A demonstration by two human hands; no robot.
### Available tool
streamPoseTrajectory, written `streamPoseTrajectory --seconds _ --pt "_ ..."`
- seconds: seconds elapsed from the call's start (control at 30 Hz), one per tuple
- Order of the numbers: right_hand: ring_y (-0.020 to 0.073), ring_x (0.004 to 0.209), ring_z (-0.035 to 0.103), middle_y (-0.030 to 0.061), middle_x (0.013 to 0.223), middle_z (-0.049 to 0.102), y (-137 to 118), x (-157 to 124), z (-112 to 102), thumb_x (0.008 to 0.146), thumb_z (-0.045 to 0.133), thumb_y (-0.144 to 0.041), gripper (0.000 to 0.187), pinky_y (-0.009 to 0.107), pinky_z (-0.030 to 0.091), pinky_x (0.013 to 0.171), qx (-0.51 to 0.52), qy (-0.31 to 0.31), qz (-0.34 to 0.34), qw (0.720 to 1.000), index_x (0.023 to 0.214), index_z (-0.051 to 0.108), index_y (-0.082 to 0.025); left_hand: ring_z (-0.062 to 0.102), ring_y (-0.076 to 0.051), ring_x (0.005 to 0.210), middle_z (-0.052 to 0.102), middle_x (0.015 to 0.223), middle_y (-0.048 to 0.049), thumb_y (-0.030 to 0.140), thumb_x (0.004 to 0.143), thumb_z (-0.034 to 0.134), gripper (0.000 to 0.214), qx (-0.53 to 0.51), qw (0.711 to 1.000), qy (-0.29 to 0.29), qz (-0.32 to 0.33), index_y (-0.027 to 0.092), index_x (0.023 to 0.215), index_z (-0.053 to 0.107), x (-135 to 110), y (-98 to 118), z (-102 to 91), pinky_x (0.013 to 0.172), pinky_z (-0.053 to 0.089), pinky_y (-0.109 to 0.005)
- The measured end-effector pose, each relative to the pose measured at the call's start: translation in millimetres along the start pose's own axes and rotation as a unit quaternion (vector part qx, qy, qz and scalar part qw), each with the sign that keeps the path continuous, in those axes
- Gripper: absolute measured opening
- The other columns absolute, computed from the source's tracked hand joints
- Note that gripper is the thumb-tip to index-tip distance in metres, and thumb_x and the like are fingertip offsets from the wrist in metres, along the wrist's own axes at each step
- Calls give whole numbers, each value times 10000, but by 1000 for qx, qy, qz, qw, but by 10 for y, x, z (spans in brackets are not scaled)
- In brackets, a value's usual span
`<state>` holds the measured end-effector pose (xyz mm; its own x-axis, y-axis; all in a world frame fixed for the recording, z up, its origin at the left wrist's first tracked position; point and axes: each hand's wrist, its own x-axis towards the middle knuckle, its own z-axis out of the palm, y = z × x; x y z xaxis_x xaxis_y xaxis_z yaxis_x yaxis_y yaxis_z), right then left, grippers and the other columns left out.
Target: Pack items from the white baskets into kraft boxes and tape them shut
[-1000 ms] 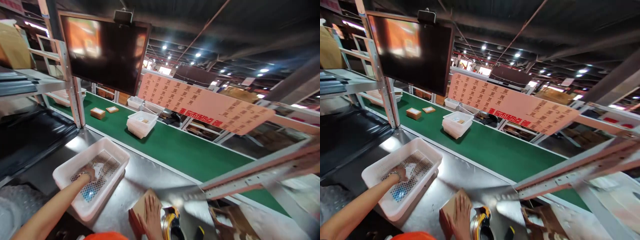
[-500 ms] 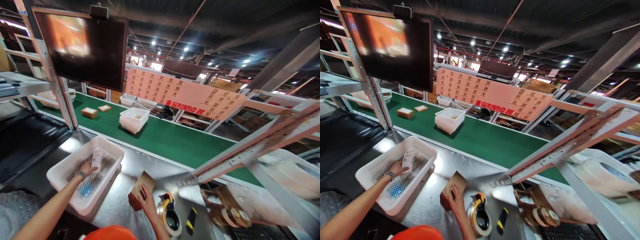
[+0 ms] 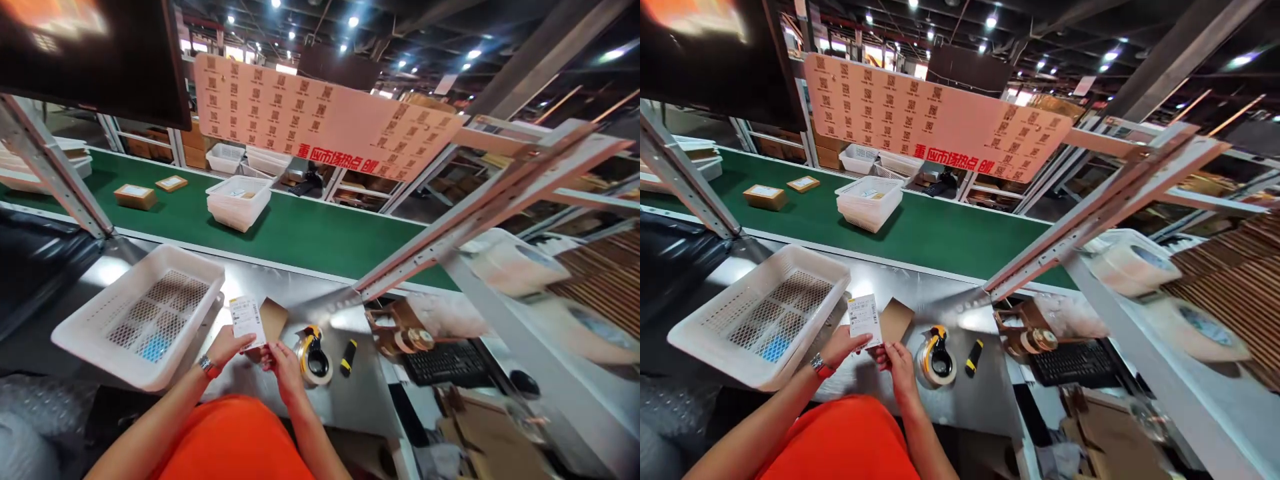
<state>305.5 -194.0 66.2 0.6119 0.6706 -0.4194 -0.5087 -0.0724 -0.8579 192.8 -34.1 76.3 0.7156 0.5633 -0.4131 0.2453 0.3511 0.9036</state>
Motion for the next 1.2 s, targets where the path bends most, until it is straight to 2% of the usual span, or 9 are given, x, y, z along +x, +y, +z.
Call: streamPoseTrajectory --seconds 0.13,0.33,0.6,0.77,0.9,0.97,1.03,1.1,1.2 --pt "133 626 600 8 762 793 13 -50 -111 641 1002 -713 558 261 428 582 -8 21 3 1000 788 798 -215 675 -215 716 769 741 -54 466 736 954 333 44 999 -6 -4 179 769 789 44 13 56 671 526 -333" --pt "124 612 569 -6 721 749 -11 -41 -172 624 1002 -687 557 266 404 591 -32 41 4 999 778 777 -202 624 -192 663 732 712 -31 537 714 942 390 59 998 -20 -11 194 757 761 91 -9 148 645 469 -325" --pt "141 638 575 11 766 770 13 13 -221 704 957 -677 499 277 410 606 -44 20 -1 999 786 789 -215 578 -178 643 710 685 -17 488 722 935 338 55 998 -17 -22 215 716 734 103 -10 180 617 441 -314" --pt "135 610 532 -4 702 726 -8 77 -200 710 951 -655 480 288 389 616 -85 14 -14 996 724 762 -214 652 -206 693 721 681 -24 517 717 964 386 17 999 -22 -19 206 737 737 129 -75 130 658 525 -331" --pt "121 578 477 -22 643 691 -13 121 -163 663 956 -658 489 293 368 623 -78 20 -12 997 682 745 -217 754 -272 839 810 899 -91 562 720 942 482 29 998 -18 -46 175 959 783 176 -181 138 809 626 -418" --pt "121 575 478 -21 648 699 -4 133 -142 624 968 -669 503 295 367 619 -66 29 -3 997 691 752 -219 786 -340 1060 827 1157 -150 518 670 964 635 84 994 65 -27 161 1162 780 166 -230 170 996 642 -515" --pt "126 577 484 -18 651 704 9 138 -123 605 973 -681 518 298 371 619 -62 35 2 997 699 755 -222 733 -387 1307 776 1399 -189 499 660 959 741 133 981 135 44 171 1295 765 117 -256 208 1173 579 -565" --pt "133 583 483 -18 639 692 22 140 -111 621 966 -689 517 303 368 623 -69 32 -4 997 695 757 -222 717 -380 1348 791 1418 -175 555 750 898 603 145 980 96 100 197 1228 816 43 -253 245 1203 557 -522" --pt "141 593 462 -21 607 649 56 155 -126 686 933 -701 510 310 351 628 -94 10 -27 995 665 753 -223 784 -335 1056 880 1072 -121 666 889 766 443 126 987 -34 91 232 896 854 -49 -225 293 1025 604 -438"
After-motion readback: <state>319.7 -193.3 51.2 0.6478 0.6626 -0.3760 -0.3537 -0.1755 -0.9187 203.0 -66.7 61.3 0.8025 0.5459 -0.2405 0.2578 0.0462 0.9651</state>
